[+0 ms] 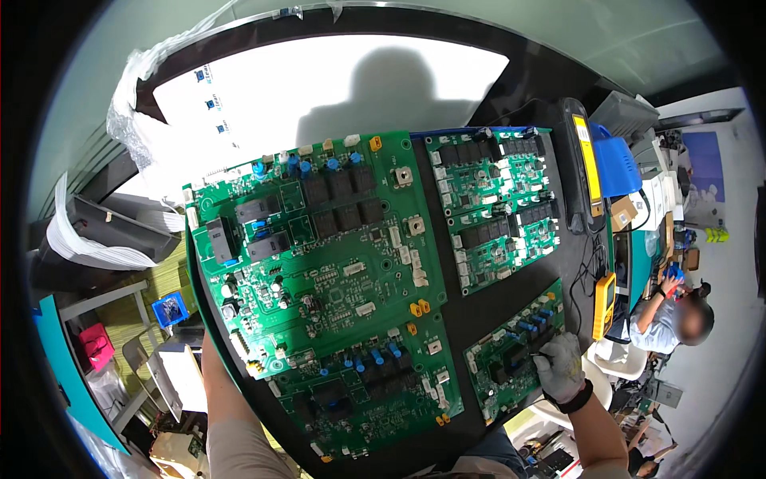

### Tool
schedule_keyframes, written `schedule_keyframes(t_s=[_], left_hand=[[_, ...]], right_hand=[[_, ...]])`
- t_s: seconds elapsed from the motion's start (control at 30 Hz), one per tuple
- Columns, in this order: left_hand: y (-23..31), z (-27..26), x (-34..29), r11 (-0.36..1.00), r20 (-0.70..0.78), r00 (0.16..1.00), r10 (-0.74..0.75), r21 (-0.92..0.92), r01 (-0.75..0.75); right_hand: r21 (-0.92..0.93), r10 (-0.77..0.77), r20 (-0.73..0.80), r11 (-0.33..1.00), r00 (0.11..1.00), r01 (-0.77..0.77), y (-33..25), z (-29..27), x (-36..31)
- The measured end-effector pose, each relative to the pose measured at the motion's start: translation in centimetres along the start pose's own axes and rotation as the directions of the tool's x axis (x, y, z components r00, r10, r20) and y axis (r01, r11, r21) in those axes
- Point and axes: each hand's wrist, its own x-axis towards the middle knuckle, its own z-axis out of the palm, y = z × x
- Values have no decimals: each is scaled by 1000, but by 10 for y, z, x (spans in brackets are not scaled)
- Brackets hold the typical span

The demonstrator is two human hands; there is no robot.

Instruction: The recorder is inspecting and testing multiple printed circuit boards on a workbench using a yellow handheld multimeter or testing device.

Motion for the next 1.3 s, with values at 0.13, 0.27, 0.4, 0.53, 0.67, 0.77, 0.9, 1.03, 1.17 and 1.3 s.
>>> schedule_keyframes(t_s=[0.13,0.27,0.4,0.53,0.67,0.77,0.9,1.03,1.17,1.3], left_hand=[[-11,18,-10,1000,-35,999,10,8,-10],[-31,38,-24,998,-104,994,47,36,-43],[-56,43,-57,989,-252,957,141,88,-122],[-63,12,-126,997,-184,980,73,47,-66],[-71,-32,-225,994,-362,931,-48,-108,9],[-56,-61,-305,920,-366,887,-281,-366,140],[22,-106,-417,542,-298,804,-515,-840,36],[159,-121,-505,198,-286,667,-688,-958,-207],[279,-107,-518,403,-406,536,-740,-906,-129],[329,-97,-473,539,-443,328,-834,-781,315]], right_hand=[[-15,7,5,1000,1000,-7,0,0,0],[-11,-16,-28,1000,999,15,0,-1,1],[-35,62,-9,997,998,-63,-2,0,1],[24,54,28,998,998,-55,3,-5,0],[34,45,126,998,991,-50,6,-14,1],[87,14,218,996,976,-34,10,-24,8],[110,-66,304,993,950,34,29,-51,7],[198,-109,216,978,970,66,66,-88,-3],[264,-175,105,954,979,142,93,-103,-18],[227,-272,132,944,953,238,109,-94,-24]])
